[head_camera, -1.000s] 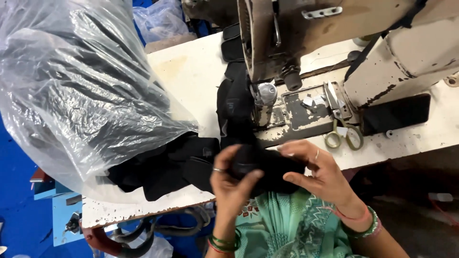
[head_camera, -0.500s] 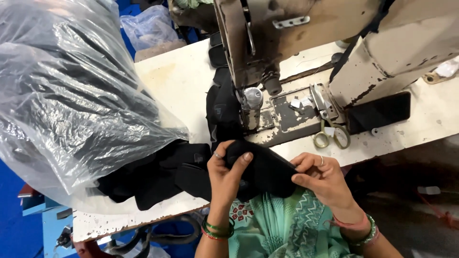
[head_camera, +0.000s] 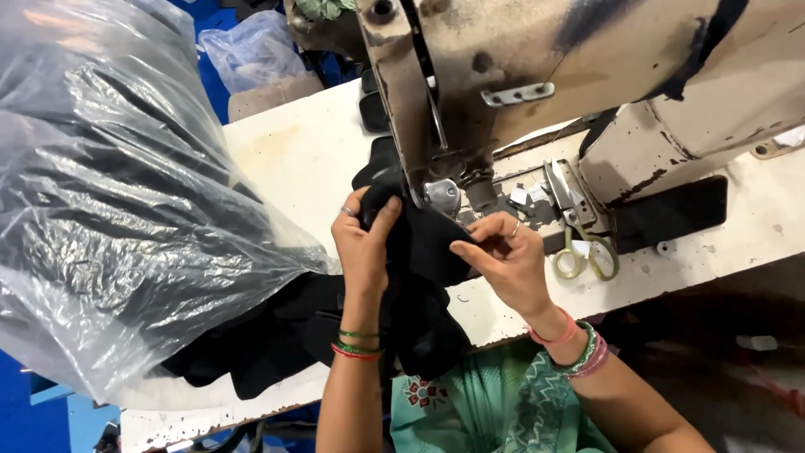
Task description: Stitching together black shoe components using an industrial sewing machine.
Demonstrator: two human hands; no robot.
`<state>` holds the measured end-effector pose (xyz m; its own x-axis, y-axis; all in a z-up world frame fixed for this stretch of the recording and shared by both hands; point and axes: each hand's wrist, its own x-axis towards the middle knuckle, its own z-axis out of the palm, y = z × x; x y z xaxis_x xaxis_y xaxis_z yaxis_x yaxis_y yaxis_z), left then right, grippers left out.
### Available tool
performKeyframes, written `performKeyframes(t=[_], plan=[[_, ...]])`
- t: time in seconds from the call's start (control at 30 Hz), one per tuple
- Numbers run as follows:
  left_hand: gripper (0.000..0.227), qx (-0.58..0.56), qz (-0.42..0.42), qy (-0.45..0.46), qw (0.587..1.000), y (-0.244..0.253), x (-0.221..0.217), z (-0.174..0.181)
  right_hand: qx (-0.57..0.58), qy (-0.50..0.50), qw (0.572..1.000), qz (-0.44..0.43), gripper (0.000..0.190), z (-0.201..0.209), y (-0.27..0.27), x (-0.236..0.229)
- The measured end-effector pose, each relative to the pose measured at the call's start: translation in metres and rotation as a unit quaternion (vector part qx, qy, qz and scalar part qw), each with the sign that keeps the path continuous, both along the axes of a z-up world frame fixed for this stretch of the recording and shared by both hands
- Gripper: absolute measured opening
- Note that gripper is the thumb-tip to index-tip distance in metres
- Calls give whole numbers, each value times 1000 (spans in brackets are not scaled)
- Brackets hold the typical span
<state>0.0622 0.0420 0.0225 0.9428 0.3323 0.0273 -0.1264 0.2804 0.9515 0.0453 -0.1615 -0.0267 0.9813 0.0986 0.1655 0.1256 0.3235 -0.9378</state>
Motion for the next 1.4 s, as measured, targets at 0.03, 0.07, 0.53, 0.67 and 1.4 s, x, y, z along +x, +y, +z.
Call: performKeyframes(t=[0.03,0.07,0.53,0.67,1.4], plan=[[23,17,-10,-7,1000,3,4,1,-20,8,1000,-15,21,-3,3,1],[23,19,-11,-6,1000,5,6,2,-18,10,1000,-16,21,-4,5,-1],[53,-91,66,-70,991,-51,-59,-25,-97,-103,986,-93,32,6,30,-15],[47,-75,-10,-23,997,-40,-56,-18,-233,-154,960,-14,21,53,-24,0],[60,-137,-113,-1,984,-10,-36,-11,-406,-298,764,-403,34,100,-147,26]])
